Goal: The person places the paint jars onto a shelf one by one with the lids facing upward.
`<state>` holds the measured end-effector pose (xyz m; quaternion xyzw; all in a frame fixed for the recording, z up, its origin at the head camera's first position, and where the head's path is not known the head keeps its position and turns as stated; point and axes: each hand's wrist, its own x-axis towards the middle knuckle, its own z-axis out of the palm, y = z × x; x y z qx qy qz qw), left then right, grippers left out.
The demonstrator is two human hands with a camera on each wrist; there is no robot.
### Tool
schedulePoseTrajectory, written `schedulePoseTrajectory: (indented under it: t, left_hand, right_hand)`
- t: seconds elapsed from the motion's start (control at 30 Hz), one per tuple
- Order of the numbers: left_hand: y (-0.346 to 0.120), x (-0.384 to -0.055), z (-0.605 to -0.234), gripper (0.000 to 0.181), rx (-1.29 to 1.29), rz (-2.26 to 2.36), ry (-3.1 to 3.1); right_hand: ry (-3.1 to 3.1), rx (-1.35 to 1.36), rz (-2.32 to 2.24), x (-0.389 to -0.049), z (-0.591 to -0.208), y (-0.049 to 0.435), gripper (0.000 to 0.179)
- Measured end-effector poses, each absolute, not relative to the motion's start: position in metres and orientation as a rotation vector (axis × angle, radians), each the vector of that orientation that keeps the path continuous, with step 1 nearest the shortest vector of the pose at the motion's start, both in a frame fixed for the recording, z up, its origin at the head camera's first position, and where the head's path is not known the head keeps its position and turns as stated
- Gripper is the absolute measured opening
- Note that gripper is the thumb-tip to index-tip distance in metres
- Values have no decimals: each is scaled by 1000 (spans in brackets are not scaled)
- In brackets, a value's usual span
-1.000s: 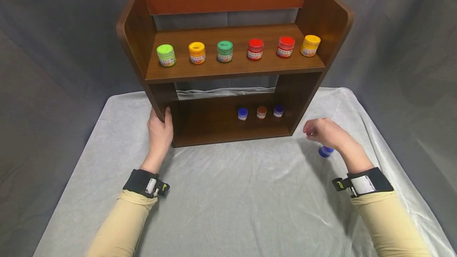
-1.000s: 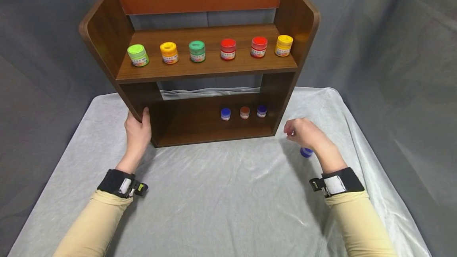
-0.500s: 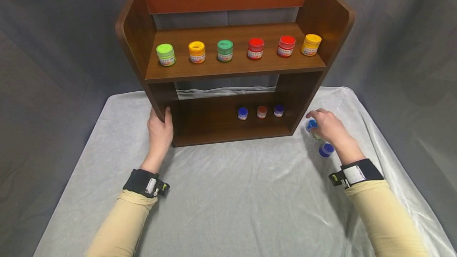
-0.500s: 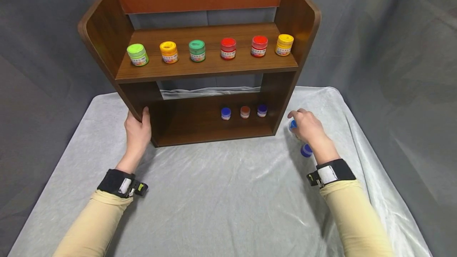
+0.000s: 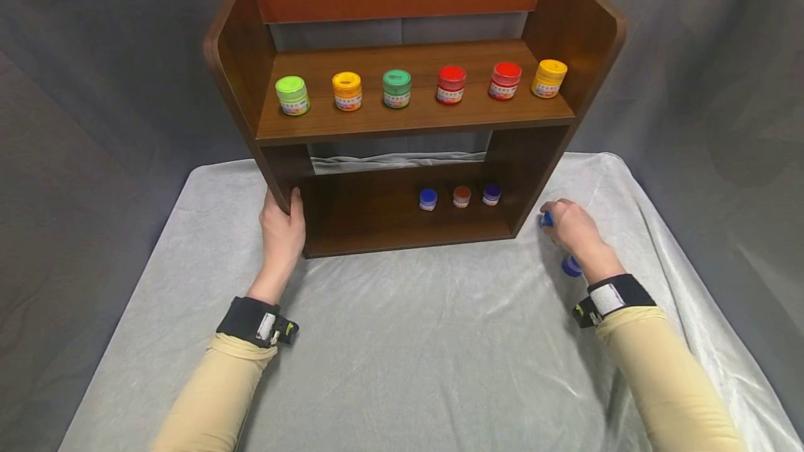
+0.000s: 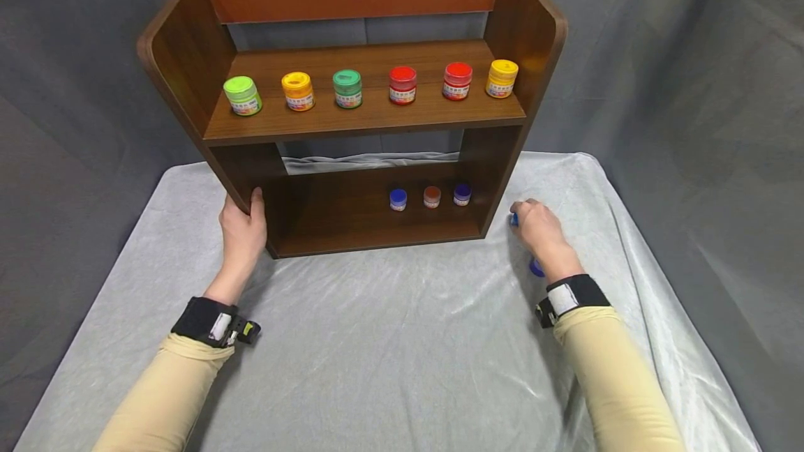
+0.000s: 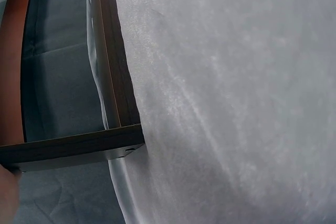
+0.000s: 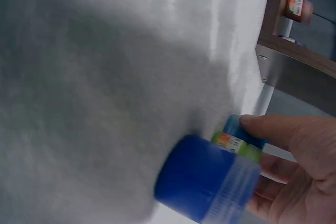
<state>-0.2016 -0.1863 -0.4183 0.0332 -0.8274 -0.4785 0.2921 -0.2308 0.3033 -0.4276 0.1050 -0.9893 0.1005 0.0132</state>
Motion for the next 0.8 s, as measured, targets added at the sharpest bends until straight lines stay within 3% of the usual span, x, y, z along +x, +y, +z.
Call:
schedulePoseTrajectory:
  t: [0.47, 0.8]
  left_hand:
    - [-187, -202, -420, 41, 92, -1274, -2199]
    - [-187, -202, -421, 41, 82, -1292, -2205]
  right_hand:
    - [-2979, 328, 376, -233, -431, 300, 24]
    - [-2926, 369, 438, -230, -424, 290, 41]
